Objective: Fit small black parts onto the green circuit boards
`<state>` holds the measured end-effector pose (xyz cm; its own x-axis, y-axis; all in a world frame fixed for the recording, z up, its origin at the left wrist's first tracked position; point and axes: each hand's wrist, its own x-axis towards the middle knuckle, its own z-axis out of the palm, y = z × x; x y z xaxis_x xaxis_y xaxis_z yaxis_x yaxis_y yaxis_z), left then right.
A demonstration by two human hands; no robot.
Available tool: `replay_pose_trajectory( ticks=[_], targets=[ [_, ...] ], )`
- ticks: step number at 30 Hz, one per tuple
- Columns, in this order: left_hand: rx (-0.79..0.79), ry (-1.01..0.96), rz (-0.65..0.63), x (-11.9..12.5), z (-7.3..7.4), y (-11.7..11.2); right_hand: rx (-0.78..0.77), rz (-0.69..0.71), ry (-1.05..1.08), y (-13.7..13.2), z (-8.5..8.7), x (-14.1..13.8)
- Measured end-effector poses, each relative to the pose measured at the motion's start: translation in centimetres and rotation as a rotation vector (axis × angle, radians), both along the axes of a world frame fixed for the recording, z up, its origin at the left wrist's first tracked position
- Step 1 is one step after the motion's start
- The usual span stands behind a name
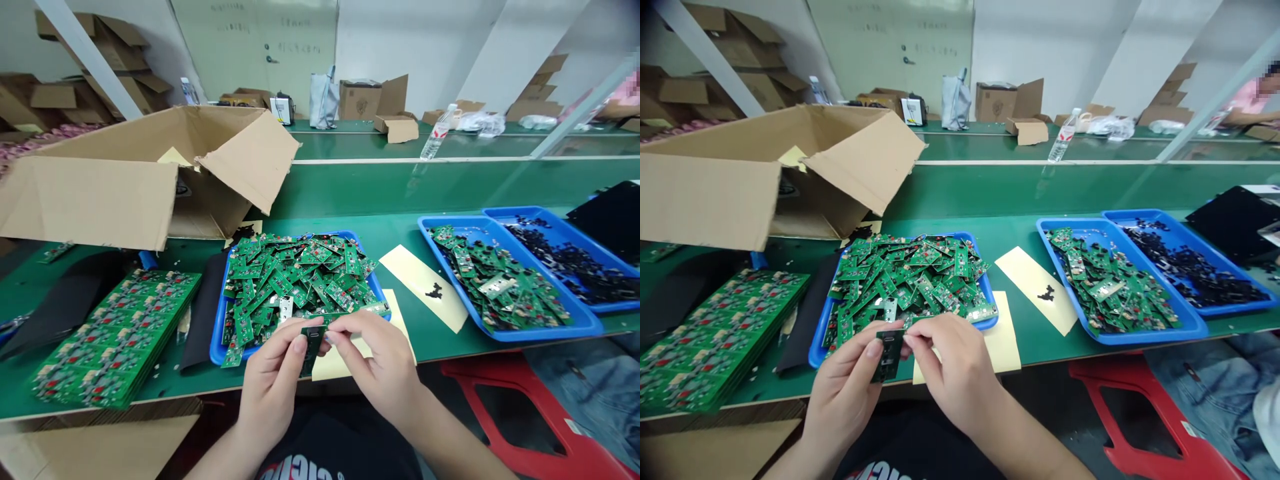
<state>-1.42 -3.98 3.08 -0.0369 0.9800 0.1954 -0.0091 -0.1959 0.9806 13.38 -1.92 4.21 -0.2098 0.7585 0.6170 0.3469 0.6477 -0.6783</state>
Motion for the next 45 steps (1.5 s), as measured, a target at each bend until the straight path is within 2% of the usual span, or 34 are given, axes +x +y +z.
replay_pose_trajectory(
  ticks=[4,8,12,16,20,23,26,28,31,33,35,39,45],
  targets=[
    [0.046,0.116,-0.032,-0.2,0.6,0.2,0.13,-0.045,-0.108,0.4,0.0,0.6],
    [-0.038,0.242,-0.215,-0.9,1.8,0.7,0.198,0.002,-0.15,0.9,0.2,1.3],
    [-0.151,0.249,-0.372,-1.4,2.4,1.1,0.188,0.111,-0.157,1.4,0.5,1.9],
    [-0.188,0.259,-0.4,-1.2,2.3,1.2,0.186,0.181,-0.141,1.6,0.0,2.0],
    [-0.17,0.329,-0.457,-0.7,1.8,1.0,0.107,0.178,-0.083,1.6,-0.7,2.0],
    [-0.048,0.389,-0.384,-0.8,1.1,0.9,-0.046,0.076,0.083,1.6,-0.8,2.3],
    [0.15,0.514,-0.199,-1.3,0.6,0.8,-0.385,0.013,0.293,1.5,-0.5,2.8],
    [0.322,0.596,-0.126,-1.5,0.4,0.9,-0.606,0.099,0.385,1.3,-0.4,3.0],
    [0.587,0.675,-0.076,-1.5,0.4,1.2,-0.85,0.323,0.477,0.7,-0.5,2.8],
    [0.721,0.704,-0.044,-1.4,0.4,1.3,-1.005,0.448,0.536,0.2,-0.6,2.4],
    [0.815,0.719,-0.012,-1.5,0.4,1.3,-1.136,0.515,0.588,-0.4,-0.6,2.1],
    [0.906,0.731,0.016,-1.9,0.1,1.1,-1.213,0.53,0.666,-1.0,-0.5,1.8],
    [0.902,0.763,0.042,-1.9,0.6,0.9,-1.204,0.585,0.683,-1.1,-0.2,1.6]
  ],
)
